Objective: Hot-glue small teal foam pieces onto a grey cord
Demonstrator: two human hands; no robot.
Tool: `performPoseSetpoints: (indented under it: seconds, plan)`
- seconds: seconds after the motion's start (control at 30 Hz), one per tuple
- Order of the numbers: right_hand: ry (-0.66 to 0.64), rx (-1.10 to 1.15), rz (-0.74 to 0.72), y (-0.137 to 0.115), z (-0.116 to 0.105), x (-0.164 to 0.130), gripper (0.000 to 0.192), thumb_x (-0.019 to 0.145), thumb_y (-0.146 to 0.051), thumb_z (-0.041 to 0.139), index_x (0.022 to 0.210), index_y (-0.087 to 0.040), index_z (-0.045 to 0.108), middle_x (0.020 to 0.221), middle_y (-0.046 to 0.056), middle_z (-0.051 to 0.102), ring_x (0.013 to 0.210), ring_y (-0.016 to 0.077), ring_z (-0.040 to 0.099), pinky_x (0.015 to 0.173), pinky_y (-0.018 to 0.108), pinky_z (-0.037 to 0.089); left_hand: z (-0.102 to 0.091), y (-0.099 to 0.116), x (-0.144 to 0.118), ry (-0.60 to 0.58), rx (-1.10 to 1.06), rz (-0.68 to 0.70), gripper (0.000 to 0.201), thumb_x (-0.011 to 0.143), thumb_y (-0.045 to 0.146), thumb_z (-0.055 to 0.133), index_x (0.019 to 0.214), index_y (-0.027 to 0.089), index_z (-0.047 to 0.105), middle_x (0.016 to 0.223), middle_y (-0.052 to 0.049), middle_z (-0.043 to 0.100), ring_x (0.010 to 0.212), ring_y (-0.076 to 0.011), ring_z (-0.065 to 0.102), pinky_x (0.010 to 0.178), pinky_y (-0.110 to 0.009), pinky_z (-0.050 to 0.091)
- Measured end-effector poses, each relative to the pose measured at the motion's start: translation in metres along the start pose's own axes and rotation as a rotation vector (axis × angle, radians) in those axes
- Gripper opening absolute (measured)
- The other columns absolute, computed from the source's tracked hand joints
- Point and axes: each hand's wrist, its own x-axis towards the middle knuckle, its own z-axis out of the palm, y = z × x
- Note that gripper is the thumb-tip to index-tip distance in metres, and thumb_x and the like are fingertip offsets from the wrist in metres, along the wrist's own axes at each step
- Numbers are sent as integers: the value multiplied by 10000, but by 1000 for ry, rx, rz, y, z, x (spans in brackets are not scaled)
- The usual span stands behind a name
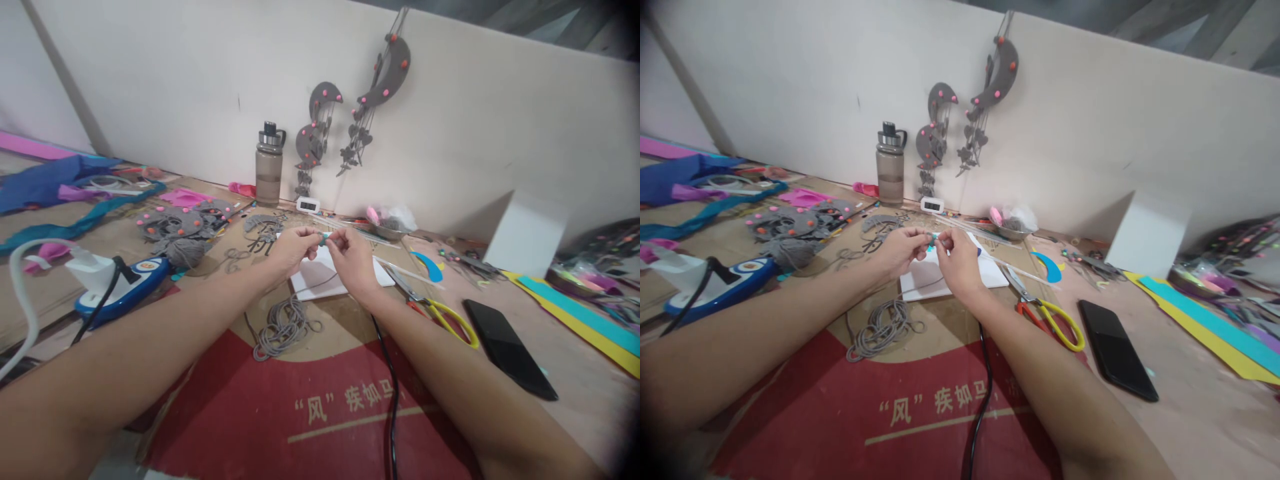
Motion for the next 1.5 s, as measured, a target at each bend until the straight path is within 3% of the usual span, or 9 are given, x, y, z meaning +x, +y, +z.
performPoseSetpoints:
  seconds: [0.4, 0.7, 0.9, 1.5]
  plan:
    - [5, -7, -22, 0, 0, 1, 53, 817, -227, 515, 830, -190, 551, 762, 9, 552, 687, 142, 470, 657, 273, 365, 1, 3, -1, -26, 1, 30, 122, 674, 158, 686, 626, 124, 580, 511, 15, 514, 429, -59, 444, 427, -199, 320]
    - [15, -12, -38, 0, -1, 1, 29, 810, -198, 516, 793, -192, 539, 763, 8, 550, 676, 139, 460, 647, 273, 351, -1, 5, -1, -69, -36, 17, 145, 664, 171, 727, 738, 113, 616, 613, 2, 578, 501, -59, 500, 498, -204, 403]
    - [14, -30, -36, 2, 0, 1, 23, 810, -201, 532, 808, -186, 550, 761, 6, 559, 669, 138, 464, 645, 271, 355, 0, 4, -2, -68, -14, 46, 151, 658, 170, 715, 649, 121, 572, 537, 13, 548, 456, -62, 483, 474, -208, 385]
    - [38, -48, -89, 5, -2, 4, 24, 839, -188, 525, 827, -188, 546, 795, 25, 562, 715, 153, 485, 673, 284, 377, -3, 1, -1, -26, 182, 99, 126, 684, 198, 678, 642, 128, 582, 549, 11, 557, 446, -63, 482, 481, -221, 368]
